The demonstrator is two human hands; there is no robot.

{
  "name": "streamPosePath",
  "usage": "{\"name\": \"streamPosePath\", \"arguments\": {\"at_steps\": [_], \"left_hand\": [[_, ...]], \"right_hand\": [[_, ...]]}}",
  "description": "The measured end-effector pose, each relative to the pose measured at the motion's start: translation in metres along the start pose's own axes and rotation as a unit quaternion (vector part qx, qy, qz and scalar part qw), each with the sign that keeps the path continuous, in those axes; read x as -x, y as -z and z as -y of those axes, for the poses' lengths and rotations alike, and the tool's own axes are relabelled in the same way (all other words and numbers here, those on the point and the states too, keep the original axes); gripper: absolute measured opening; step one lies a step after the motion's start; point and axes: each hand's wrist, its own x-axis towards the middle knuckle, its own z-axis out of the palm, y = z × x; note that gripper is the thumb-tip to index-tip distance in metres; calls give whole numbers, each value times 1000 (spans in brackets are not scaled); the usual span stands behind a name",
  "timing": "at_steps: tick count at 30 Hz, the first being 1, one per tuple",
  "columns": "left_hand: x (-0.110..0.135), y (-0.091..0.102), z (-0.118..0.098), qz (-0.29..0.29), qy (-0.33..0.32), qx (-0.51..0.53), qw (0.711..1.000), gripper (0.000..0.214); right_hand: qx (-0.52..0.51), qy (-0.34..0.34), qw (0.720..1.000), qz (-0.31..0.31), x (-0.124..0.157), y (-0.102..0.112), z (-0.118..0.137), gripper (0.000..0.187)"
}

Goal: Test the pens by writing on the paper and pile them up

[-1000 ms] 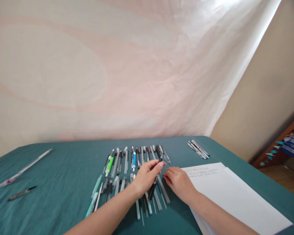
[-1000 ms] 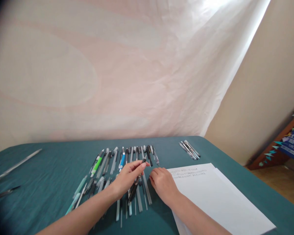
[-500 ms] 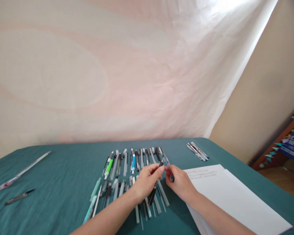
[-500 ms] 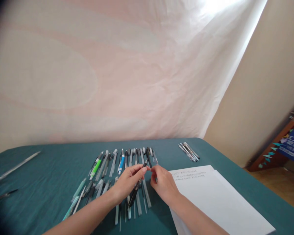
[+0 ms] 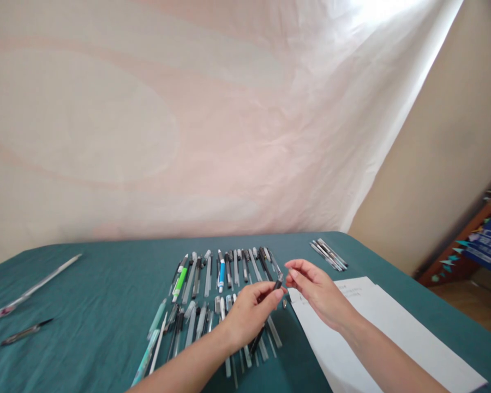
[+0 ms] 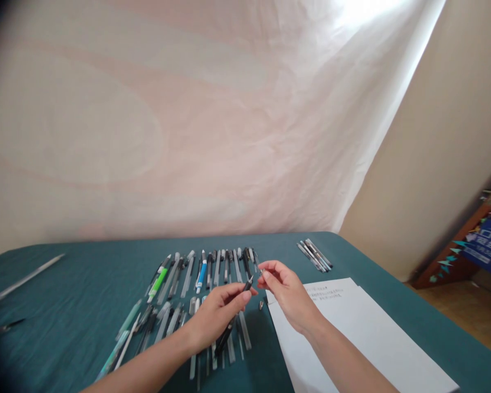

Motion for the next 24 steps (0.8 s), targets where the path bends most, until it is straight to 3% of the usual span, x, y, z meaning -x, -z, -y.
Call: {"name": "streamPosePath", "arguments": {"at_steps": [5, 13, 24], "left_hand": [[1, -2, 0, -3, -9, -2, 1000, 37], [2, -3, -3, -4, -7, -9, 1000, 40], [2, -3, -4, -4, -12, -32, 999, 41]], "right_hand": [[-58, -4, 998, -6, 3, -4, 8, 20], [24, 28, 995, -94, 6, -11, 10, 39], [74, 41, 995, -61, 11, -14, 12, 33]]}}
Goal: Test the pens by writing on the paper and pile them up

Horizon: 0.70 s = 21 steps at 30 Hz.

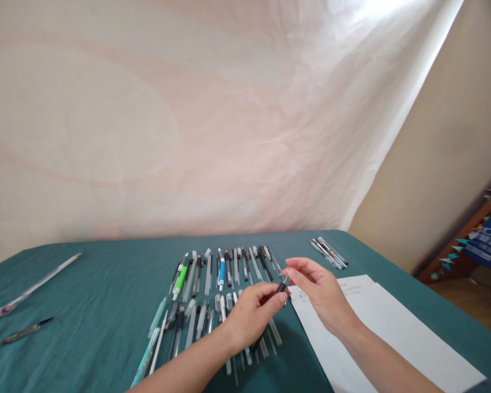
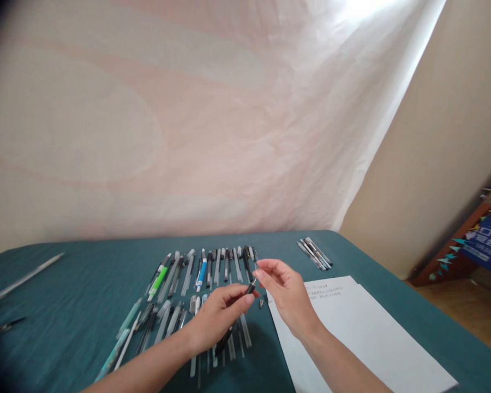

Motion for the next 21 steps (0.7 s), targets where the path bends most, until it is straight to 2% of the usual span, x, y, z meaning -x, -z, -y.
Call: {"name": "streamPosePath", "arguments": {"at_steps": [10, 14, 16, 18, 21], "left_hand": [[0, 1, 2, -11, -18, 1, 1000, 39], [-1, 1, 4, -33, -10, 13, 999, 41], [-2, 2, 6, -40, -7, 22, 999, 40], [-2, 2, 7, -41, -7, 32, 999, 39], [-2, 2, 7, -34, -6, 40, 999, 37]], "right_hand": [[16, 11, 998, 52, 1, -1, 2, 34], [95, 27, 993, 62, -10, 11, -5, 31], [187, 46, 976, 97, -16, 18, -16, 23], [280, 65, 944, 161, -19, 24, -27, 15], [367, 103, 894, 236, -17, 27, -38, 16]]}}
